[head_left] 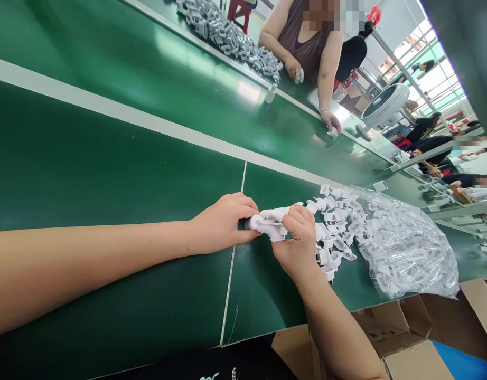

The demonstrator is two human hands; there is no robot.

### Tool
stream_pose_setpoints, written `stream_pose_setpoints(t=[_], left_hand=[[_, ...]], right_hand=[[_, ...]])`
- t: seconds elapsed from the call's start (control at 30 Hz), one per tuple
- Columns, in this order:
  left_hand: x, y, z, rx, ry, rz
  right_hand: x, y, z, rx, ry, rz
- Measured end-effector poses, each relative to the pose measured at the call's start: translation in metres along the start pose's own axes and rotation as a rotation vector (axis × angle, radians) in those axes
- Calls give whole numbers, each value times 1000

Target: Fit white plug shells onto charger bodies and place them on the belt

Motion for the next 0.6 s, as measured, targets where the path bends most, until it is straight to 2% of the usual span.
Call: stream_pose_setpoints(t=[0.17, 0.4, 0.5, 0.6], left_hand=[[0, 4, -1, 23, -8, -4], [2, 7, 1, 59, -107, -7], [1, 5, 1, 44, -100, 4], [-2, 3, 0, 11, -69, 32]], right_hand=[[-2, 2, -1, -31, -11, 28], [-6, 11, 8, -83, -150, 171], [-7, 11, 9, -107, -192, 188], [-8, 10, 5, -143, -162, 164]])
Point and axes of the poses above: each hand's wrist, its own z-axis towards the middle knuckle, its own x-axis out of the back of the hand, y = z × x, the point moved 6 cm from there along z, towards the middle knuckle, and after that the axes turned 3 degrees about -z, right-handed, at the moved point
